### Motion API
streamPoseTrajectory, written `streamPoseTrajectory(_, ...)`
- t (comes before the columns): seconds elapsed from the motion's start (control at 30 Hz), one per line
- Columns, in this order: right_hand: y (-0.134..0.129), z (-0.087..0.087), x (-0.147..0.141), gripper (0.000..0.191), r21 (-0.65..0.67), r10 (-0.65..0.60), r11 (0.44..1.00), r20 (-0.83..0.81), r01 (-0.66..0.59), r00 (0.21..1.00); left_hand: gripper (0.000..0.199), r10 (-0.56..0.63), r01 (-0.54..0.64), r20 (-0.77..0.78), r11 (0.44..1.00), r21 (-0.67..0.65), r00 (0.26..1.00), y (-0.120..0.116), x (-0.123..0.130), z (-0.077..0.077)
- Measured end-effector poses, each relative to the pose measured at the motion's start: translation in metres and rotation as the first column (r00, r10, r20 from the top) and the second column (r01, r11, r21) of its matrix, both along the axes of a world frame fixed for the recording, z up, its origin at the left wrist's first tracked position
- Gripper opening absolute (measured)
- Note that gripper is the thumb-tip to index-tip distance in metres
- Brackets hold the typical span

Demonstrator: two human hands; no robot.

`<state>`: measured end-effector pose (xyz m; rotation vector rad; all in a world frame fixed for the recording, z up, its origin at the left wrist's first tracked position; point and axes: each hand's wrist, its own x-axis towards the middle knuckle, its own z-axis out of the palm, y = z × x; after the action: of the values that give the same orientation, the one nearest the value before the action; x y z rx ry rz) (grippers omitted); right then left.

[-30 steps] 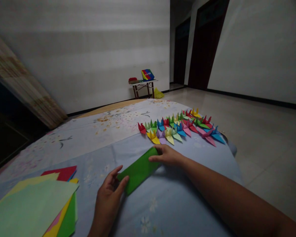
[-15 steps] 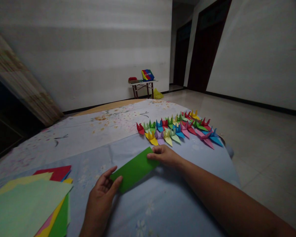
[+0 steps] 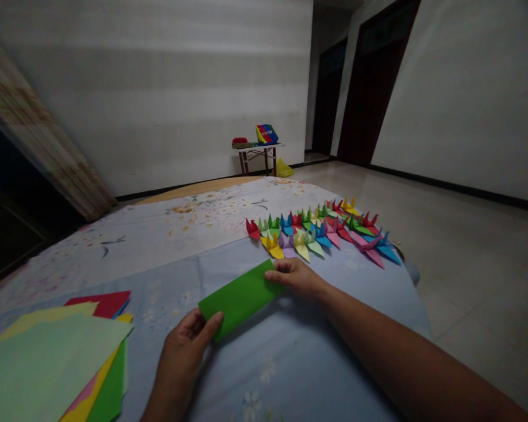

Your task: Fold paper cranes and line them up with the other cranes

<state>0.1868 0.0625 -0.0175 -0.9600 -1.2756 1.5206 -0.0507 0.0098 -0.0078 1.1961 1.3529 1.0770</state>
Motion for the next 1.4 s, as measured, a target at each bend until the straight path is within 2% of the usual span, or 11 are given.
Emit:
streamPoseTrajectory(0.3,0.002,-0.004,0.0,0.043,0.026,-0.012,1.0,0.082,0.01,0.997,0.039,0.049,-0.047,-0.058,0.998,0.031,0.997,-0.001,0.005,0.006)
streamPoseTrajectory(0.4,0.001,-0.005,-0.002,0.039,0.071,-0.053,0.997,0.23,0.037,0.972,0.052,0.038,-0.03,-0.123,0.997,0.07,0.992,0.0,0.003,0.001)
streamPoseTrajectory(0.47,-0.001,-0.006,-0.004,0.034,0.125,-0.092,0.991,0.365,0.049,0.926,0.061,0.043,-0.005,-0.274,0.99,0.138,0.961,0.0,0.001,-0.003)
streamPoseTrajectory(0.63,-0.007,-0.008,-0.012,0.025,0.302,-0.204,0.953,0.652,-0.004,0.73,0.059,0.119,0.131,-0.726,0.952,0.278,0.677,0.002,-0.008,-0.011)
streamPoseTrajectory(0.77,-0.011,-0.008,-0.016,0.022,0.426,-0.308,0.9,0.774,-0.095,0.553,0.044,0.235,0.367,-0.875,0.838,0.404,0.424,-0.004,-0.005,-0.004)
streamPoseTrajectory(0.83,-0.012,-0.007,-0.017,0.02,0.445,-0.34,0.885,0.818,-0.136,0.464,0.036,0.211,0.456,-0.92,0.817,0.352,0.33,-0.013,0.002,0.002)
streamPoseTrajectory(0.97,-0.013,-0.003,-0.017,0.02,0.413,-0.335,0.885,0.885,-0.215,0.324,0.035,-0.018,0.554,-0.984,0.828,0.084,0.178,-0.033,0.022,0.014)
streamPoseTrajectory(1.1,-0.018,0.003,-0.02,0.027,0.465,-0.415,0.857,0.878,-0.222,0.239,0.045,-0.098,0.512,-0.992,0.858,-0.042,0.083,-0.043,0.034,0.015)
streamPoseTrajectory(1.2,-0.027,0.005,-0.029,0.06,0.597,-0.55,0.78,0.797,-0.19,0.248,0.053,-0.139,0.498,-0.99,0.861,-0.105,0.032,-0.044,0.036,0.012)
streamPoseTrajectory(1.3,-0.037,0.003,-0.04,0.07,0.605,-0.522,0.736,0.793,-0.302,0.315,0.062,-0.152,0.502,-0.988,0.855,-0.13,0.004,-0.044,0.037,0.008)
streamPoseTrajectory(1.4,-0.041,0.0,-0.044,0.065,0.528,-0.437,0.772,0.845,-0.354,0.307,0.066,-0.156,0.497,-0.988,0.856,-0.139,-0.007,-0.045,0.036,0.007)
